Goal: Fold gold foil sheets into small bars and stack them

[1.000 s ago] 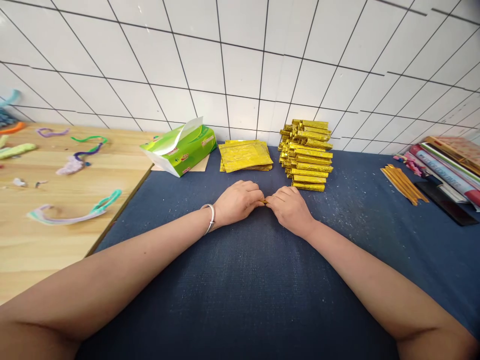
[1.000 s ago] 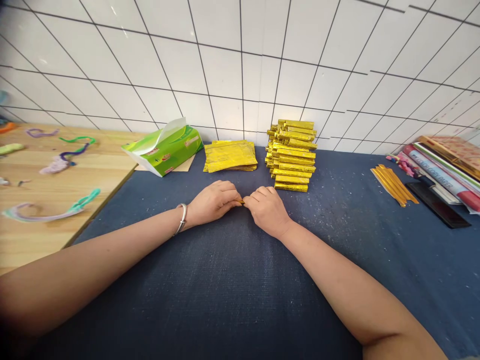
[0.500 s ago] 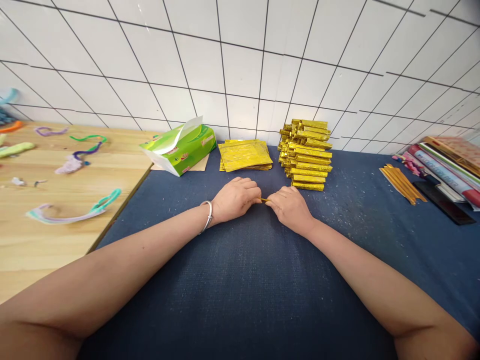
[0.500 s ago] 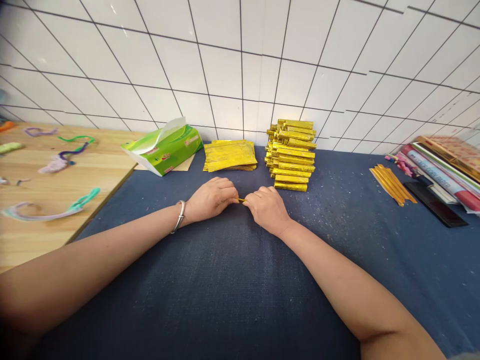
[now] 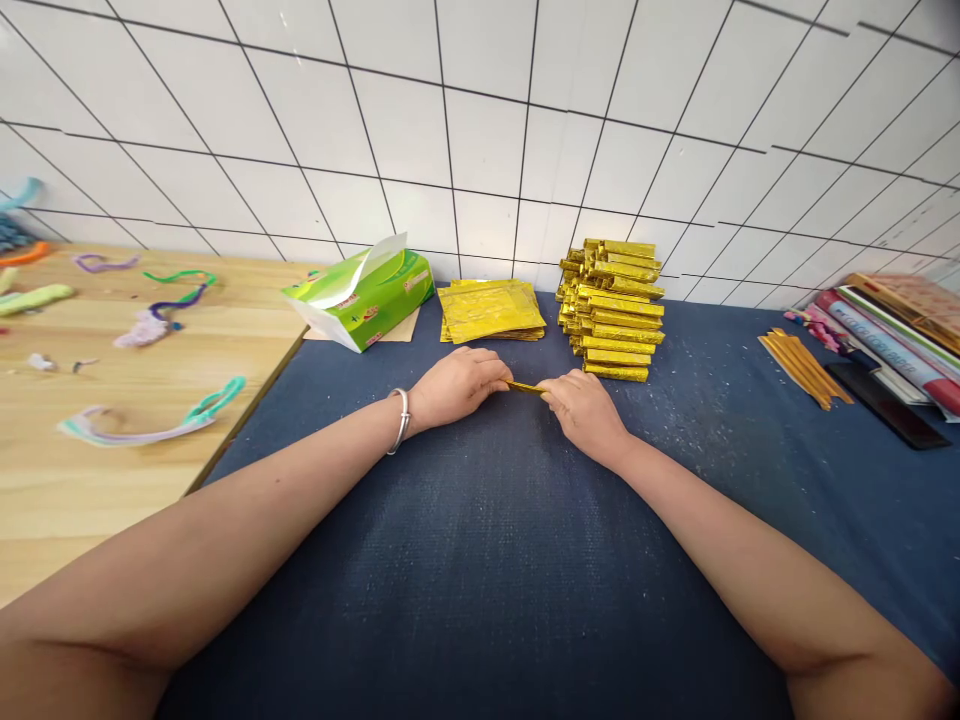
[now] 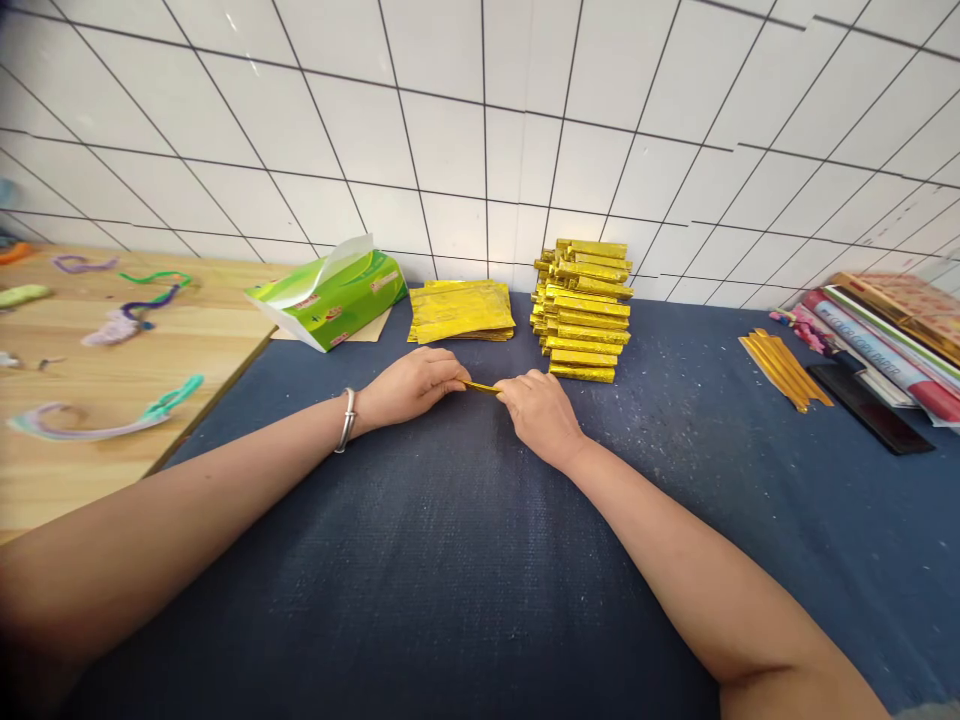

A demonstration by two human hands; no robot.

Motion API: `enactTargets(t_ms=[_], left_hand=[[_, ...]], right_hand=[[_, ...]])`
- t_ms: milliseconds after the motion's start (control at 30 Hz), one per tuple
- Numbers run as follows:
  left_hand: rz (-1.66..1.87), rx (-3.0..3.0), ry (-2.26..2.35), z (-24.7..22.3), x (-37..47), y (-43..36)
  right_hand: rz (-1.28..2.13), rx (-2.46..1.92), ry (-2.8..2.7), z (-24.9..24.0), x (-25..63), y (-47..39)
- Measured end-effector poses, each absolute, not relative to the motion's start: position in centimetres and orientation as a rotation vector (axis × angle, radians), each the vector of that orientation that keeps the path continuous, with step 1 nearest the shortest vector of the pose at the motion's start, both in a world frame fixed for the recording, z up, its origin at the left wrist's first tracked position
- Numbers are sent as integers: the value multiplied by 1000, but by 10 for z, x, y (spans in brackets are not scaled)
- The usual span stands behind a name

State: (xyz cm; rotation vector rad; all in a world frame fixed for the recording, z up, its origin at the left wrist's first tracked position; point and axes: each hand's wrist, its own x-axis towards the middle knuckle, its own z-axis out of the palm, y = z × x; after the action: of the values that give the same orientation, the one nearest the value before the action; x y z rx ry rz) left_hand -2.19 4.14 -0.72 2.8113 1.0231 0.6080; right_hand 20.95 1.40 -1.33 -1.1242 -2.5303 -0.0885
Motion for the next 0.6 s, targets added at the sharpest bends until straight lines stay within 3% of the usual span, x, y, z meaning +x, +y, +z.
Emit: enactTargets(t_ms=[600], left_hand=[[713, 2680, 1095, -17, -34, 50]], right_hand=[[101, -1182, -2351, -17, 216, 19]])
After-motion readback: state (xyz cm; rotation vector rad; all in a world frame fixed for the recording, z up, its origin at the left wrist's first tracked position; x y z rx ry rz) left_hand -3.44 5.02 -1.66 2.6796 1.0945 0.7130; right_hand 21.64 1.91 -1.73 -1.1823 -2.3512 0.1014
